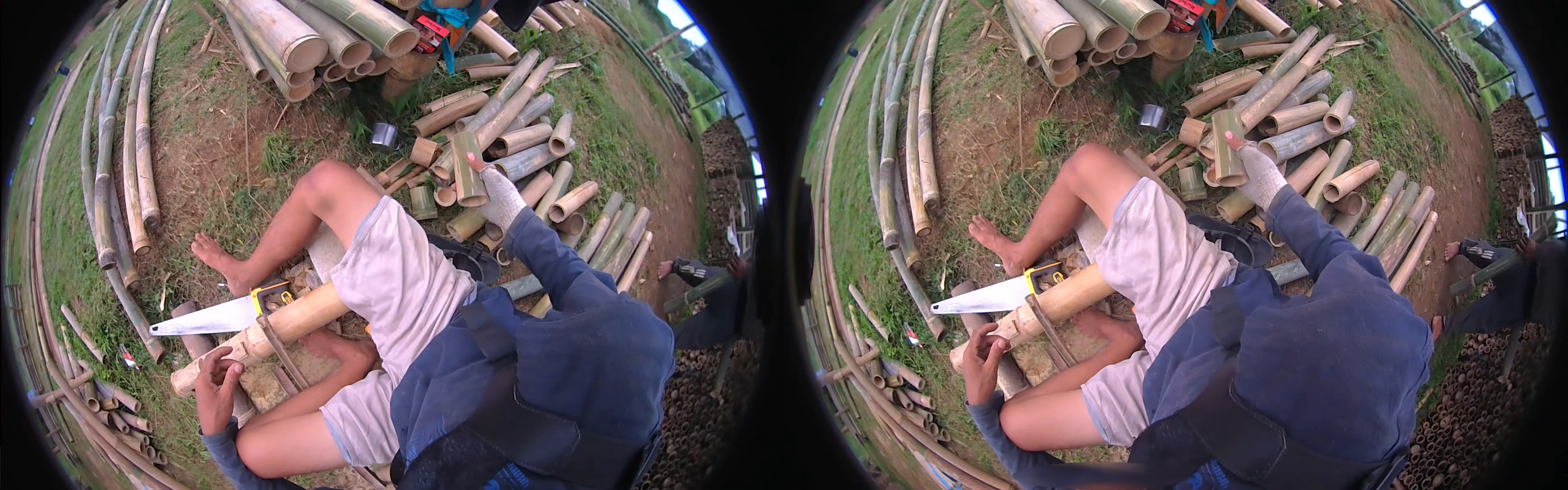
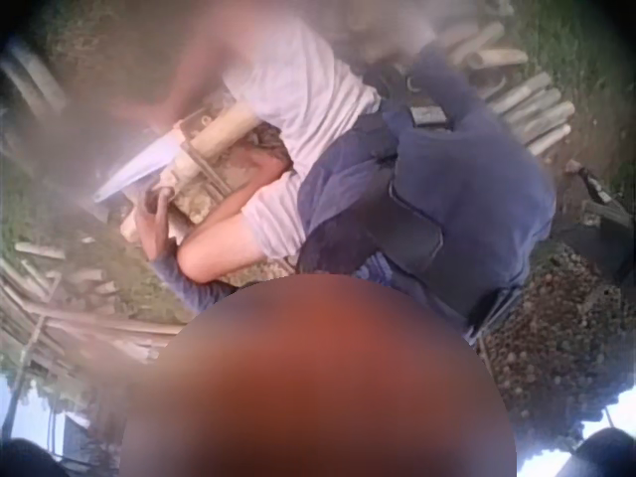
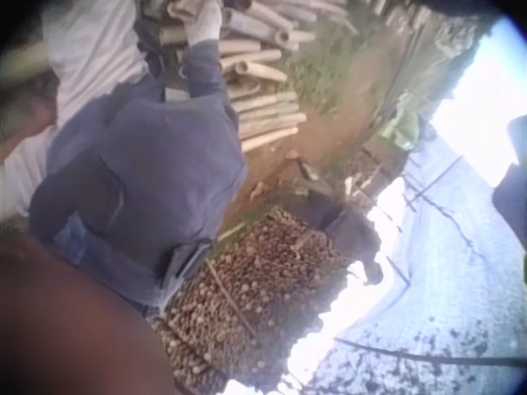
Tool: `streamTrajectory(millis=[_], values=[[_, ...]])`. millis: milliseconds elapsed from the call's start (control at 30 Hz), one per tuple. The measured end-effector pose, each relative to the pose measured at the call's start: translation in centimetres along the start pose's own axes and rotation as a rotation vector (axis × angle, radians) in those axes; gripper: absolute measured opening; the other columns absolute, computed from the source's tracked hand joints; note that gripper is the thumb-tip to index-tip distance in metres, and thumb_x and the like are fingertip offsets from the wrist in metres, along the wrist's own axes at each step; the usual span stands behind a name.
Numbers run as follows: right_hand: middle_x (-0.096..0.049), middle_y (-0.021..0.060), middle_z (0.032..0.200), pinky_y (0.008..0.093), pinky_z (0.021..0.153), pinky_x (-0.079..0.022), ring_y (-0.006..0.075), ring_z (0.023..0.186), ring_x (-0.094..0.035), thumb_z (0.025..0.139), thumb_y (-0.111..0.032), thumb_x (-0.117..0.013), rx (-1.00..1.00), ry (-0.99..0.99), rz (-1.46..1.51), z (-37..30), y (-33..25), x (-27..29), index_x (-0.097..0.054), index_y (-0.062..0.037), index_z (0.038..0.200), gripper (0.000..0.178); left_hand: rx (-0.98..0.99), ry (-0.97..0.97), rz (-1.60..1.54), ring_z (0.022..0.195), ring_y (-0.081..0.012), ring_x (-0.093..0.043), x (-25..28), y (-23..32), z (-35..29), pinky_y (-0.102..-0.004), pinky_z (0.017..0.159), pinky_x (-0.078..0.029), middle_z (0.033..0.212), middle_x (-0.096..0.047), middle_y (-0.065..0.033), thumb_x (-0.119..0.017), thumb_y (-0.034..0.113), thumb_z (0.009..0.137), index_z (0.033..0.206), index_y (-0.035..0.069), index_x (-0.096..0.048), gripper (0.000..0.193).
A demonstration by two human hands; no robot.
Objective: The person sits on the ground and uses a hand saw to cut long bamboo poles into shorter sections. They position each pole on a makeshift wooden stand, saw through it, and then move the cut pieces aside.
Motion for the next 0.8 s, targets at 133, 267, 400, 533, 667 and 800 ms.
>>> streamTrajectory(millis=[133,267,400,533,667,800], values=[[-0.067,0.0145,0.125,0.0379,0.091,-0.059,0.0249,0.108,-0.069,0.106,-0.043,-0.066,0.321,0.245,-0.02,3.2,-8.3,7.4,-0.055,-0.0021,0.142,0.055,-0.006,-0.014,0.001,0.09,-0.0122,-0.066,0.0,-0.1,-0.3,-0.0284,0.083,-0.053,0.097,-0.071,-0.0061,-0.073,0.011,0.101,0.134,-0.003,-0.061,0.037],[-0.064,0.0186,0.135,0.0342,0.101,-0.051,0.0246,0.119,-0.065,0.108,-0.033,-0.065,0.755,0.724,-0.52,2.3,-14.9,9.4,-0.049,0.003,0.152,0.06,-0.011,0.036,0.012,0.089,-0.0118,-0.066,0.5,0.4,-0.6,-0.0284,0.083,-0.053,0.097,-0.072,-0.0063,-0.075,0.013,0.1,0.132,-0.002,-0.063,0.037],[-0.06,0.0185,0.125,0.0405,0.098,-0.052,0.0295,0.112,-0.064,0.106,-0.025,-0.065,0.868,0.414,-1.019,2.1,-8.6,-1.7,-0.059,-0.0036,0.145,0.044,0.049,0.1,0.059,0.088,-0.0118,-0.068,1.4,0.0,-1.0,-0.0286,0.081,-0.054,0.096,-0.074,-0.007,-0.077,0.017,0.099,0.131,-0.001,-0.065,0.038],[-0.06,0.0179,0.131,0.0388,0.099,-0.052,0.026,0.119,-0.062,0.109,-0.023,-0.057,0.877,-0.147,-0.918,-1.3,0.9,-17.6,-0.05,-0.0044,0.154,0.049,0.057,0.159,0.091,0.087,-0.0167,-0.072,2.8,-2.0,-1.3,-0.0341,0.081,-0.059,0.098,-0.077,-0.0124,-0.078,0.023,0.098,0.13,0.0,-0.065,0.041],[-0.059,0.0193,0.137,0.0372,0.103,-0.051,0.0253,0.121,-0.061,0.106,-0.017,-0.061,0.718,-0.78,-0.823,-5.4,11.3,-33.6,-0.049,-0.0022,0.154,0.051,0.053,0.353,0.264,0.096,-0.0306,-0.077,5.9,-5.2,-1.3,-0.0422,0.088,-0.059,0.106,-0.078,-0.018,-0.077,0.031,0.096,0.125,0.002,-0.07,0.042],[-0.062,0.0255,0.13,0.0507,0.107,-0.046,0.045,0.122,-0.058,0.094,-0.016,-0.075,0.882,-1.166,-1.013,-9.2,21.1,-43.6,-0.056,-0.0015,0.144,0.055,0.125,0.628,0.432,0.11,-0.0371,-0.073,10.5,-9.5,-1.3,-0.0469,0.096,-0.056,0.117,-0.076,-0.0215,-0.079,0.036,0.091,0.128,0.002,-0.07,0.051]])
Point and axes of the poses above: each hand's wrist, its own z-axis towards the middle knuckle, its own x-axis out of the back of the hand, y = z × x, the point moved 10 cm from there along z, towards the middle knuckle
